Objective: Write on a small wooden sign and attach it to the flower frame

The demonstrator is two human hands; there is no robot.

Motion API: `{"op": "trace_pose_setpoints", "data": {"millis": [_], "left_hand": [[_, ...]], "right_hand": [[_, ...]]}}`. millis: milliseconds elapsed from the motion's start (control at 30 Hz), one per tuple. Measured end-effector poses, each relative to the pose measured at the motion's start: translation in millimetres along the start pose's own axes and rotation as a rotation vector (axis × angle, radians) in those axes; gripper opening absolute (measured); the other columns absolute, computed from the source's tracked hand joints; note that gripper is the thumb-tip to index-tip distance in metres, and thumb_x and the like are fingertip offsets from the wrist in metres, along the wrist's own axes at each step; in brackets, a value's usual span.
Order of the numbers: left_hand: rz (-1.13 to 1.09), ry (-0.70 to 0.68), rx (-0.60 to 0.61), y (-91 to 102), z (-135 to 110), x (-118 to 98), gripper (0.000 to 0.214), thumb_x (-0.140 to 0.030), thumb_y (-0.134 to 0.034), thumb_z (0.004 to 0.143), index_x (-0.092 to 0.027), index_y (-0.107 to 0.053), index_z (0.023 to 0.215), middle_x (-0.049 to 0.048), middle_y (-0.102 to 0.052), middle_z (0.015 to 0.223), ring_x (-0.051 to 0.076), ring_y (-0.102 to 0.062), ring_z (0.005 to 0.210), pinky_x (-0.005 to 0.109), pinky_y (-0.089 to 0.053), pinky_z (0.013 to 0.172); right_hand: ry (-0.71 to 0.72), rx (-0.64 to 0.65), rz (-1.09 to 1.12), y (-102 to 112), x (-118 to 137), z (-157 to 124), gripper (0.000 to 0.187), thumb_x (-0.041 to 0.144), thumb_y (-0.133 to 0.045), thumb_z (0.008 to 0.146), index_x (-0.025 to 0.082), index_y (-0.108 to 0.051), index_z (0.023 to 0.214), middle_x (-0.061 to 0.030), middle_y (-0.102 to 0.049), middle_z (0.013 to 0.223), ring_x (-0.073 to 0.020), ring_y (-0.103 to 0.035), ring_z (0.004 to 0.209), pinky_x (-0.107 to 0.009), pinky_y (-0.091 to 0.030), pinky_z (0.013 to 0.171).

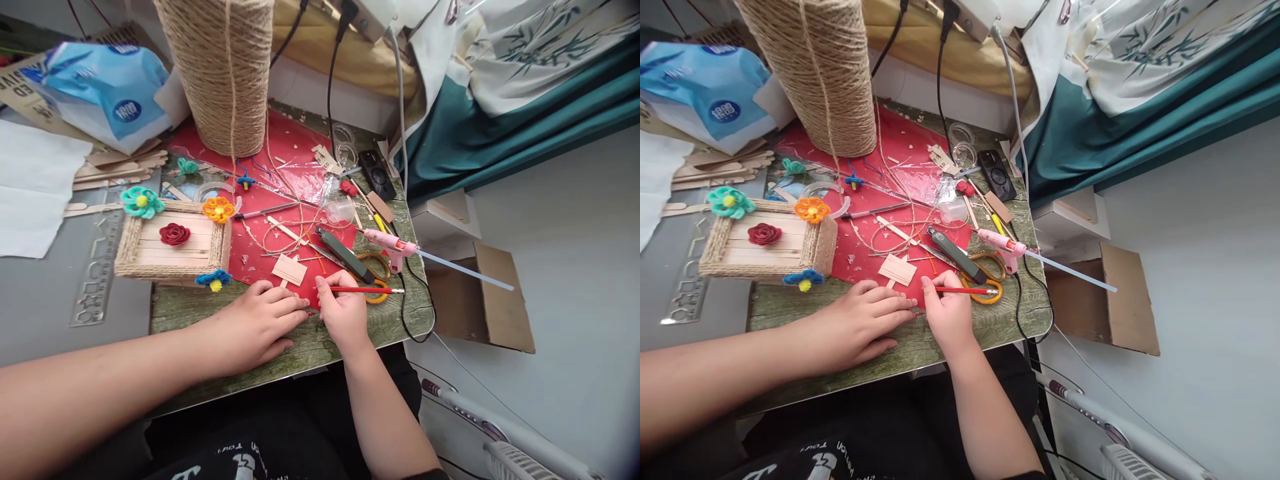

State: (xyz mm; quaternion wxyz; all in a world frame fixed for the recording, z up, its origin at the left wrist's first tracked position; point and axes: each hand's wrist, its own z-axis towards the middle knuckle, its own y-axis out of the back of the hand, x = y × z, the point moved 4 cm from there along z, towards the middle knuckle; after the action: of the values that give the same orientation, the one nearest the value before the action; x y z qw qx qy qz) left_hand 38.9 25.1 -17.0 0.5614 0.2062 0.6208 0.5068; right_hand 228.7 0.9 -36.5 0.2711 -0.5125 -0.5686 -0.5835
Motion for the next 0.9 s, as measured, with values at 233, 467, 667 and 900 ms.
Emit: {"op": "trace_pose_setpoints", "data": {"millis": [233, 467, 667, 900], "left_hand": [[-0.019, -0.003, 0.013, -0.3, -0.4, 0.6, 0.04, -0.037, -0.06, 0.097, -0.026, -0.06, 0.136, 0.0041, -0.064, 0.146, 0.027, -0.058, 0.127, 0.047, -0.032, 0.105], [-0.018, -0.003, 0.012, -0.4, -0.9, 0.6, 0.04, -0.037, -0.061, 0.097, -0.026, -0.06, 0.136, 0.0024, -0.064, 0.146, 0.027, -0.058, 0.126, 0.047, -0.033, 0.104], [-0.013, -0.001, 0.004, 0.2, -0.1, 0.5, 0.04, -0.037, -0.061, 0.097, -0.026, -0.06, 0.135, 0.0042, -0.065, 0.145, 0.028, -0.058, 0.126, 0.047, -0.033, 0.104], [-0.021, -0.001, 0.005, -1.5, -0.2, 1.7, 0.041, -0.037, -0.061, 0.097, -0.025, -0.06, 0.136, 0.0059, -0.064, 0.146, 0.029, -0.058, 0.125, 0.048, -0.033, 0.105]], "right_hand": [[0.005, -0.013, -0.02, -1.5, 0.9, -0.7, 0.033, 0.052, -0.063, 0.099, 0.024, -0.056, 0.084, 0.0022, -0.06, 0.066, -0.0133, -0.053, 0.048, -0.026, -0.04, 0.045], [0.034, -0.01, -0.083, -0.6, 3.5, -0.5, 0.033, 0.05, -0.061, 0.101, 0.023, -0.055, 0.083, 0.0022, -0.059, 0.067, -0.0134, -0.055, 0.051, -0.025, -0.041, 0.047], [0.053, -0.01, -0.122, -1.0, 3.4, -0.3, 0.031, 0.048, -0.06, 0.102, 0.024, -0.054, 0.083, 0.0025, -0.058, 0.066, -0.0143, -0.055, 0.053, -0.026, -0.04, 0.049], [0.051, -0.004, -0.119, -0.8, 4.0, -0.2, 0.03, 0.046, -0.06, 0.101, 0.024, -0.055, 0.083, 0.0022, -0.059, 0.066, -0.0145, -0.055, 0.053, -0.026, -0.04, 0.05]]}}
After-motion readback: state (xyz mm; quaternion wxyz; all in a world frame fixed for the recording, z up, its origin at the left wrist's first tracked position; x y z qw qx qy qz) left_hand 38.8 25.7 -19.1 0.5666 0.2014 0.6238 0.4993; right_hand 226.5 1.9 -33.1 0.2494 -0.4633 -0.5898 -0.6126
